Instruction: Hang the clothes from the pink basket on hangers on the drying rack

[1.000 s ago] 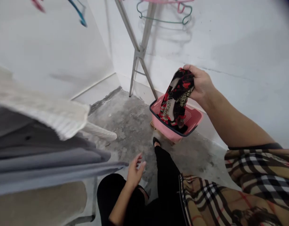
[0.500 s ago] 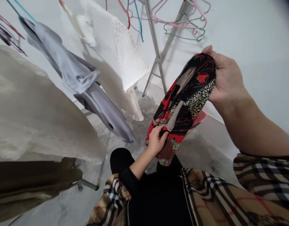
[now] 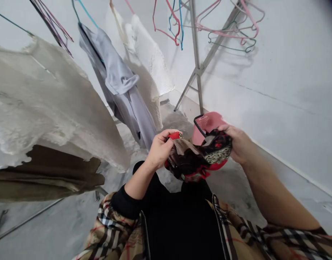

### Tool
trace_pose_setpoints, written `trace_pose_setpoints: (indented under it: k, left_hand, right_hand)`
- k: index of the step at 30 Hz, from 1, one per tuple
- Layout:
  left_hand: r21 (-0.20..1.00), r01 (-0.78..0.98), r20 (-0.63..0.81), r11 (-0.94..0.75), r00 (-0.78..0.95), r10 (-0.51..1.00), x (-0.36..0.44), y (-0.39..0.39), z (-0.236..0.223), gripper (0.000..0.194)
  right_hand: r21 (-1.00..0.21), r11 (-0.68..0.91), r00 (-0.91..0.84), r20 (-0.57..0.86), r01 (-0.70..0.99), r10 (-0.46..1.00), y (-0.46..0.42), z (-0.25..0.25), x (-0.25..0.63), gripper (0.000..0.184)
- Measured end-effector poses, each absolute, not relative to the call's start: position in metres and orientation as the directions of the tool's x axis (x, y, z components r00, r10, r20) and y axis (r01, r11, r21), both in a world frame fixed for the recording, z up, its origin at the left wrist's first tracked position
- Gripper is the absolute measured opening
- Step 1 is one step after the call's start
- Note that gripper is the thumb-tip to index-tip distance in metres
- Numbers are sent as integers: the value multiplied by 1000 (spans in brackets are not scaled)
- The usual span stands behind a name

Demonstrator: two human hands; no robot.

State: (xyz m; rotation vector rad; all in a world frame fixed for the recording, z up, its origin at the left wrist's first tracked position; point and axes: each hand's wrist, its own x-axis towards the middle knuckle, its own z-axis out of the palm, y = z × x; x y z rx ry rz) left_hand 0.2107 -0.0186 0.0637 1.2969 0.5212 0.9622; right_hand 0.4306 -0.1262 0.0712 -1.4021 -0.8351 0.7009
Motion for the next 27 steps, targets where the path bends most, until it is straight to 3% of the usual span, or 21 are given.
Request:
trace_pose_setpoints:
  k: [2, 4, 6, 10, 14, 17, 21, 24, 27]
  left_hand:
    - [945, -319, 130, 70, 564, 815, 209, -23, 78, 18]
    - [944, -314, 104, 99, 570, 815, 210, -29, 87, 18]
    - [952, -297, 112, 73, 560, 821, 213, -34, 93, 15]
    - [967, -254, 155, -15, 544, 825, 223, -42, 97, 7]
    - [969, -208, 223, -131, 519, 825, 224, -39, 97, 4]
    - [957, -169, 289, -235, 513, 808, 218, -28, 97, 5]
    - [941, -57, 284, -335, 671, 685, 206, -13, 99, 19]
    - [936, -21, 231, -352, 792, 566, 202, -9, 100, 19]
    - [951, -23, 178, -309, 857, 484, 201, -10, 103, 16]
  right_hand:
    - [-938, -13, 531, 185, 347, 827, -127, 57, 422, 15]
    - [-817, 21, 497, 370, 576, 785, -130, 51, 408, 16]
    - [-771, 118, 455, 484, 626, 748, -133, 50, 387, 13]
    - [-848, 246, 365, 441, 470, 820, -132, 46, 348, 18]
    - [-938, 202, 323, 291, 282, 901, -123, 42, 344, 23]
    - [-988, 155, 329, 148, 3, 933, -123, 46, 357, 29]
    - [-947, 117, 362, 0, -300, 932, -128, 59, 372, 33]
    - [-958, 76, 322, -18, -275, 946, -131, 64, 380, 31]
    - [-989, 111, 332, 72, -102, 940, -134, 63, 385, 30]
